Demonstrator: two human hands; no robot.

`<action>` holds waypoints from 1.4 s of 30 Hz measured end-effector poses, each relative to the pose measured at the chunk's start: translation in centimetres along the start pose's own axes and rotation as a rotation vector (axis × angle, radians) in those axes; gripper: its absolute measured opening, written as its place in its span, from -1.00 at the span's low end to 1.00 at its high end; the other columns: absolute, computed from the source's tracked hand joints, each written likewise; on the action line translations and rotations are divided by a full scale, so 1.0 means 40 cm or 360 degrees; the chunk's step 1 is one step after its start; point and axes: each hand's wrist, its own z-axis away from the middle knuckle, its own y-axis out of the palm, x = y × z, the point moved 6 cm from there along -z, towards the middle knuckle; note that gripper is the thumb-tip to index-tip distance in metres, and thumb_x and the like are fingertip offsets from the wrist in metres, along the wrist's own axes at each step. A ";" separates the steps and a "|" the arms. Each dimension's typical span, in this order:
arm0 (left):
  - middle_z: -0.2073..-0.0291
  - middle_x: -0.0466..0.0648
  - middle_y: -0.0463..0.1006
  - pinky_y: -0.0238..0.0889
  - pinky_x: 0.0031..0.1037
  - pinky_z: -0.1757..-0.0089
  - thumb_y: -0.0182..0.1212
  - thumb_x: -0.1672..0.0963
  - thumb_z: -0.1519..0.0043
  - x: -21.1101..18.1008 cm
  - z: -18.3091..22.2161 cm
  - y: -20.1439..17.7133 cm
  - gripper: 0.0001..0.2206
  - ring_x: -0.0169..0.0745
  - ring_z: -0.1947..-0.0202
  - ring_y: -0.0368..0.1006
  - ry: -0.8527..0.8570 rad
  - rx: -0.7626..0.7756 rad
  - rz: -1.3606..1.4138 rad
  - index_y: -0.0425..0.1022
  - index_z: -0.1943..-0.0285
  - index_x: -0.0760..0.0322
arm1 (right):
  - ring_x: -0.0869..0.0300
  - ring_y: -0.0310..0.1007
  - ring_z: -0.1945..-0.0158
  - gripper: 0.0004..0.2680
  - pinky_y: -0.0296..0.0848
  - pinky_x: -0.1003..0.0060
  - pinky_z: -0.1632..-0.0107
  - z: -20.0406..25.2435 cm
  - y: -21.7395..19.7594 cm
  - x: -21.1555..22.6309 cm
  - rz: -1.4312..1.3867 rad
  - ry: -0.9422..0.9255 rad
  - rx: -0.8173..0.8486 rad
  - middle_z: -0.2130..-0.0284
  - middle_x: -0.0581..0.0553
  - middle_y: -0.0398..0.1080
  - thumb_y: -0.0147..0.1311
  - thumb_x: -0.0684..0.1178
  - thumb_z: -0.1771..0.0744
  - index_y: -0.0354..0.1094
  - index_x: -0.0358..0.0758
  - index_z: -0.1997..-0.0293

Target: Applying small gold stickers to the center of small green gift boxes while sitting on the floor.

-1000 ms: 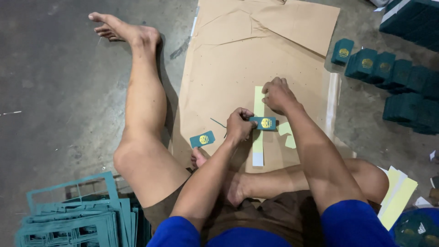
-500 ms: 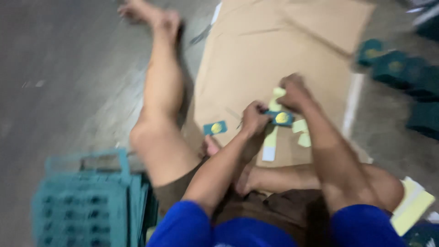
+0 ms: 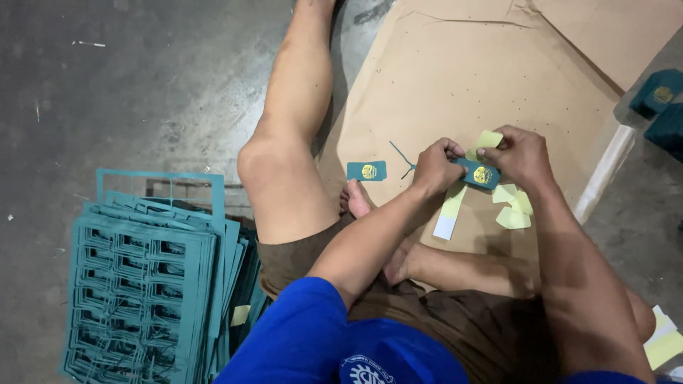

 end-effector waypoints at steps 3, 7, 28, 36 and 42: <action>0.21 -0.01 0.68 0.46 -0.46 0.07 0.41 0.23 0.06 -0.001 -0.002 0.002 -0.66 -0.22 0.15 0.61 0.0017 0.0025 0.0064 0.55 0.07 0.31 | 0.26 0.39 0.34 -0.79 0.42 0.30 0.24 0.048 0.007 0.022 0.0089 -0.0028 -0.0035 0.41 -0.13 0.49 0.40 -0.13 -0.27 0.54 -0.33 0.06; 0.12 -0.02 0.69 0.44 -0.48 0.02 0.40 0.25 0.06 0.003 -0.009 0.011 -0.59 -0.22 0.07 0.61 0.0003 0.0044 0.0054 0.55 -0.02 0.29 | 0.22 0.45 0.13 -0.81 0.46 0.35 0.06 0.148 -0.016 0.101 0.0156 -0.0622 -0.0722 0.13 -0.20 0.46 0.30 -0.23 -0.33 0.46 -0.41 -0.01; 0.16 -0.06 0.72 0.48 -0.42 0.06 0.29 0.20 0.06 0.073 -0.066 0.068 -0.67 -0.14 0.11 0.66 -0.0043 -0.0026 -0.0135 0.60 0.07 0.19 | -0.17 0.19 -0.18 -0.63 0.19 -0.09 -0.20 0.121 0.491 0.294 0.0477 -0.0570 0.0033 -0.05 -0.22 0.26 0.38 -0.10 -0.18 0.39 -0.20 -0.04; 0.18 -0.09 0.71 0.46 -0.39 0.08 0.28 0.20 0.04 0.022 -0.036 0.024 -0.69 -0.13 0.12 0.64 -0.0090 -0.0013 -0.0141 0.60 0.08 0.19 | -0.13 0.40 0.06 -0.77 0.33 -0.02 -0.02 0.188 0.479 0.199 0.0082 -0.0483 0.0190 0.19 -0.27 0.37 0.20 -0.15 -0.30 0.28 -0.29 0.00; 0.22 -0.07 0.69 0.46 -0.37 0.11 0.29 0.20 0.04 0.043 -0.039 0.043 -0.71 -0.12 0.15 0.63 -0.0001 0.0031 -0.0102 0.59 0.11 0.20 | 0.03 0.55 0.13 -0.83 0.48 0.16 0.03 0.297 0.401 -0.014 0.0237 -0.0110 0.0301 0.18 -0.37 0.50 0.19 -0.16 -0.34 0.40 -0.40 0.03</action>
